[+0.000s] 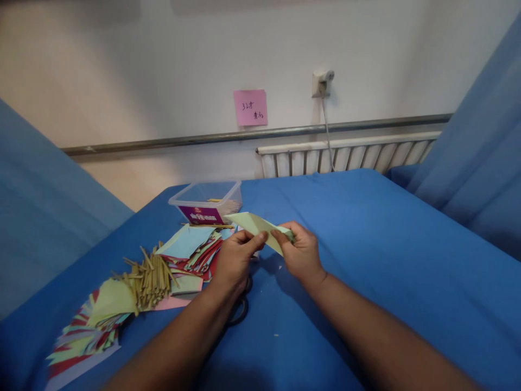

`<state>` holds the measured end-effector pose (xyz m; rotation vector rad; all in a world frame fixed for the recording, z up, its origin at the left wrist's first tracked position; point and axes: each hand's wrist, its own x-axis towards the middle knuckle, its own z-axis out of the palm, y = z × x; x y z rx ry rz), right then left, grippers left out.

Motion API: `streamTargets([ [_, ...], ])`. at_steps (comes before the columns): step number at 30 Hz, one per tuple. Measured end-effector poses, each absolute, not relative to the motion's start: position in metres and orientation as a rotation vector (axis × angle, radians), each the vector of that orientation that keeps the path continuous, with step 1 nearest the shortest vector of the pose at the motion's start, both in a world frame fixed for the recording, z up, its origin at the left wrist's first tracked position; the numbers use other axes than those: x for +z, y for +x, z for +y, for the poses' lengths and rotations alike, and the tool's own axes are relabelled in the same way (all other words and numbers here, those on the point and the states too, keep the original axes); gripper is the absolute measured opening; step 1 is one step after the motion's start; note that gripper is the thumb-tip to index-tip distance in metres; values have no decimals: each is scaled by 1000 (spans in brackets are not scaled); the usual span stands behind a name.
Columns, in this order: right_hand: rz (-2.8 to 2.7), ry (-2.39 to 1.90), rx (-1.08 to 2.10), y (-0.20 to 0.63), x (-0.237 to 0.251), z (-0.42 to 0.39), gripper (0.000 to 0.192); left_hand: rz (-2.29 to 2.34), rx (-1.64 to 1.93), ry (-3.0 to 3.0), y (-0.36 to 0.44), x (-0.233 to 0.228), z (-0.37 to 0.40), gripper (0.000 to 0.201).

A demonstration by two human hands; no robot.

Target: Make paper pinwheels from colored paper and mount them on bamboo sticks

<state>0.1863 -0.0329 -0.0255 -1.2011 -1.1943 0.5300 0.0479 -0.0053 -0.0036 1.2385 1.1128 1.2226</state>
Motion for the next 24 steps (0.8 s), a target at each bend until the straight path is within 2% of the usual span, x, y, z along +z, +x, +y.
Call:
streamTargets([
  [10, -1133, -1224, 800, 191, -29, -27, 30, 1025, 1506, 969, 29, 13, 15, 29],
  [18, -1065, -1205, 798, 193, -28, -26, 27, 974, 1718, 787, 13, 16, 28, 30],
  [20, -1033, -1201, 794, 192, -28, -25, 27, 980, 1639, 812, 15, 12, 24, 32],
  [24, -1025, -1170, 818, 192, -29, -25, 28, 996, 1066, 1186, 36, 1, 1, 36],
])
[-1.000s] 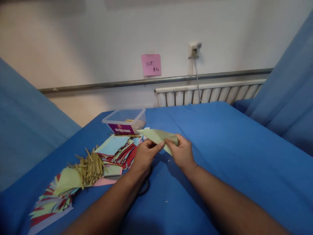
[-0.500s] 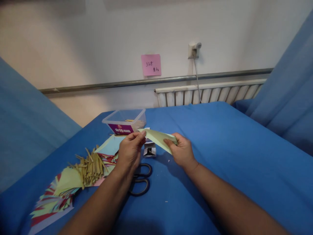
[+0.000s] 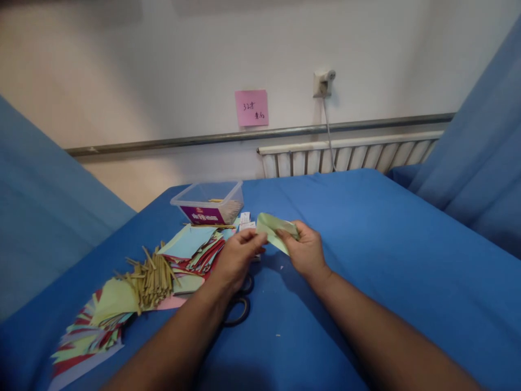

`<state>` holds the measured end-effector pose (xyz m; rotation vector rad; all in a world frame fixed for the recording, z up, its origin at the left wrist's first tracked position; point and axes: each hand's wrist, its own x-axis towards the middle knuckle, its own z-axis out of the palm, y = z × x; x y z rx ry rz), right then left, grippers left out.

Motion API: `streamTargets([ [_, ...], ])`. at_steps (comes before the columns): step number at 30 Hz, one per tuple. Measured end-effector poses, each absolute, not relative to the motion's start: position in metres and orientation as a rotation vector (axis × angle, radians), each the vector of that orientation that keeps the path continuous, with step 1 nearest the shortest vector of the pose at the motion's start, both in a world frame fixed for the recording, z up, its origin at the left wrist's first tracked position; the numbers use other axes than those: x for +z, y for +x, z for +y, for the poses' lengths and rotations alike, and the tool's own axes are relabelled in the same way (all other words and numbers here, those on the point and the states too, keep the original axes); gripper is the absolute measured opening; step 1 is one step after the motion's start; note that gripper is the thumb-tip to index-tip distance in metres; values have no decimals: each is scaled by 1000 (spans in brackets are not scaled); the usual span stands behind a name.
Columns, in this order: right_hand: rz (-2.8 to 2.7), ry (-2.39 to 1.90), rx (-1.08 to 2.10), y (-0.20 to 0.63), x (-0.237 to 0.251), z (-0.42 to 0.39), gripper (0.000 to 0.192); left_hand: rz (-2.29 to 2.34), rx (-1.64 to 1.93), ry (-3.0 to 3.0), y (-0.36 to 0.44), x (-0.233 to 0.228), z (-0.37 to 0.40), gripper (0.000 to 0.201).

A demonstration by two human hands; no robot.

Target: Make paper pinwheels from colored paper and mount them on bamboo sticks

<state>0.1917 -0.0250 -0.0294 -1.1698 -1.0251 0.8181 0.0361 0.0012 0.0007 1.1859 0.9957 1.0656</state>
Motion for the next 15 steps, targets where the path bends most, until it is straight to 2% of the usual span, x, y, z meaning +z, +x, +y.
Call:
streamTargets([
  [6, -1028, -1156, 827, 192, -32, -24, 27, 1004, 1010, 1283, 50, -9, -12, 29],
  [15, -1063, -1197, 821, 191, -30, -25, 27, 1036, 1301, 1065, 25, 3, 14, 28],
])
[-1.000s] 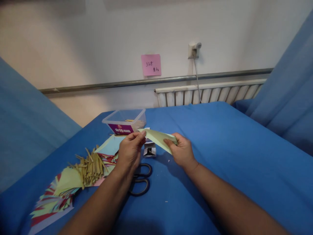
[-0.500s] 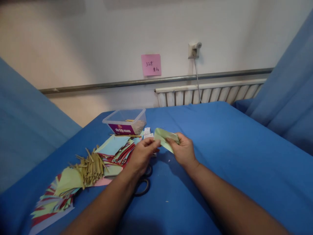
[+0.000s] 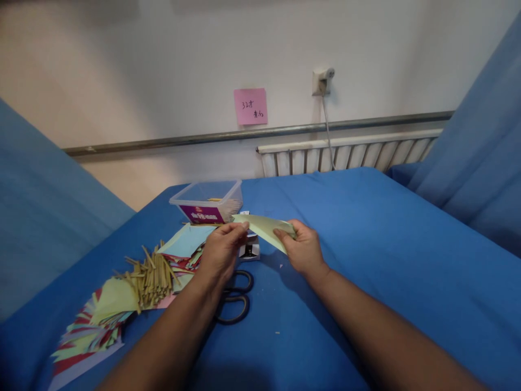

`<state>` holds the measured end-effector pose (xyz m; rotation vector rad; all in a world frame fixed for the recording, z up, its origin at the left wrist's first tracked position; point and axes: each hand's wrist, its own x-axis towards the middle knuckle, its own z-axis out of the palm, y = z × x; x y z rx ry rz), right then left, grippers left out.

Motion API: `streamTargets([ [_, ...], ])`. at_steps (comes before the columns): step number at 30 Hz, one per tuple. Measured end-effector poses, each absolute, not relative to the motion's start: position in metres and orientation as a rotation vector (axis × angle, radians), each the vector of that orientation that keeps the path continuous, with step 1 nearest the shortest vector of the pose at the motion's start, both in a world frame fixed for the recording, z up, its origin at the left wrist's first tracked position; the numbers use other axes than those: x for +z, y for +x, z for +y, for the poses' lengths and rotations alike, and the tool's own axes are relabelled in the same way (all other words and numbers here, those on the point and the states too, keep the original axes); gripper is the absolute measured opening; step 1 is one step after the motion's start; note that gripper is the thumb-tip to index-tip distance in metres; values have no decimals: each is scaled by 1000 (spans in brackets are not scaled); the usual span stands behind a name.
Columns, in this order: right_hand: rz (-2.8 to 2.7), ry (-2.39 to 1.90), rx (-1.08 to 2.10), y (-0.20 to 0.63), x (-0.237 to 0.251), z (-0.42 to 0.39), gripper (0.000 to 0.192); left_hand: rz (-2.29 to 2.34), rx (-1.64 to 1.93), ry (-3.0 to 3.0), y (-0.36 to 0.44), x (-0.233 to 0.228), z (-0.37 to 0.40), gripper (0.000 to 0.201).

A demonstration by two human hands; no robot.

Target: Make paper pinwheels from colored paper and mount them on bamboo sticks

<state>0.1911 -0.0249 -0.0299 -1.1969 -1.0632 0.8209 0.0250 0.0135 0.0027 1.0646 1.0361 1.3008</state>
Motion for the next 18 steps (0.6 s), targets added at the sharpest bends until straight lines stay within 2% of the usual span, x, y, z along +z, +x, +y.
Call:
streamTargets([
  [7, -1077, -1220, 798, 195, -34, -22, 29, 1005, 1607, 780, 9, 15, 30, 27],
  [9, -1066, -1225, 795, 196, -34, -20, 30, 954, 1461, 816, 14, 12, 24, 30],
  [11, -1069, -1222, 792, 196, -34, -19, 30, 932, 1164, 957, 23, 6, 15, 35],
  [13, -1096, -1204, 788, 196, -33, -19, 29, 971, 963, 1136, 31, 2, 5, 32],
  [18, -1212, -1184, 804, 200, -29, -22, 24, 1000, 843, 1289, 38, 2, -3, 25],
])
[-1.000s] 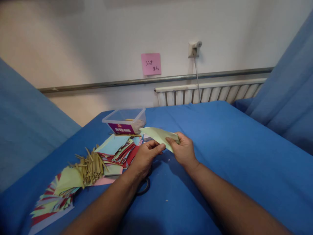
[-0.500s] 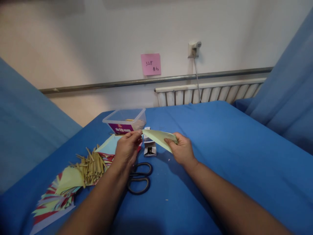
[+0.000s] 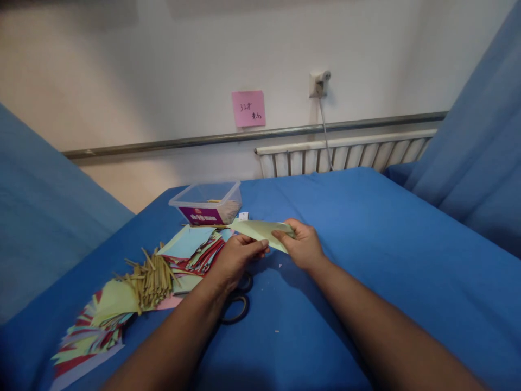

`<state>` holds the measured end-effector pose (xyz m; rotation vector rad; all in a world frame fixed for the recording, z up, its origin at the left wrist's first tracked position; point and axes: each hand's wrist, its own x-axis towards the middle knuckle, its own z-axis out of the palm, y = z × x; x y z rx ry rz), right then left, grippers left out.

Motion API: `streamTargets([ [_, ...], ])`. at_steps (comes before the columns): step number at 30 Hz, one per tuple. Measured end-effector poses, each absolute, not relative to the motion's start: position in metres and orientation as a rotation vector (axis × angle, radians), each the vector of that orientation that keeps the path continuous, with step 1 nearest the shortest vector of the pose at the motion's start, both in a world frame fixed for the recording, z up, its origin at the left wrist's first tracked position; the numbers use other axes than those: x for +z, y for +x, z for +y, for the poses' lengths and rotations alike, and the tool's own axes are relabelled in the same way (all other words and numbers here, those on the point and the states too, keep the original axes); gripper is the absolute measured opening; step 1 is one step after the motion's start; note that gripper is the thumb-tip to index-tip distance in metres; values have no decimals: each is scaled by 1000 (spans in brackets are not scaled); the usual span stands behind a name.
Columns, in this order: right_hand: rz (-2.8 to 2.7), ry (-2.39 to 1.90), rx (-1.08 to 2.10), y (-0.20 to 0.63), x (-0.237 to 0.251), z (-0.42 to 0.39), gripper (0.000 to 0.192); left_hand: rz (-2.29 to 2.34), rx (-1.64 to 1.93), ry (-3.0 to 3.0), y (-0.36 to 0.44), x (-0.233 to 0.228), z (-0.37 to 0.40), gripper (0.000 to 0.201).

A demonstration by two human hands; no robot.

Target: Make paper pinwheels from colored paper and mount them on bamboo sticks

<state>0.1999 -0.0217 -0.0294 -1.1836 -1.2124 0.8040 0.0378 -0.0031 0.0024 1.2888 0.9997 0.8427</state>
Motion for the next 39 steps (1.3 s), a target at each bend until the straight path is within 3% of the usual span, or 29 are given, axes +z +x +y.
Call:
streamTargets([
  [6, -1161, -1074, 905, 207, -27, -18, 27, 1063, 952, 1278, 38, 2, -2, 23],
  [12, -560, -770, 1261, 198, -28, -16, 55, 1061, 1314, 959, 41, -4, -1, 33],
  [19, -843, -798, 1267, 160, -39, -24, 31, 1020, 1366, 987, 55, -10, -9, 29],
  [39, -495, -809, 1032, 199, -34, -12, 22, 1125, 1353, 1033, 49, -13, -6, 35],
])
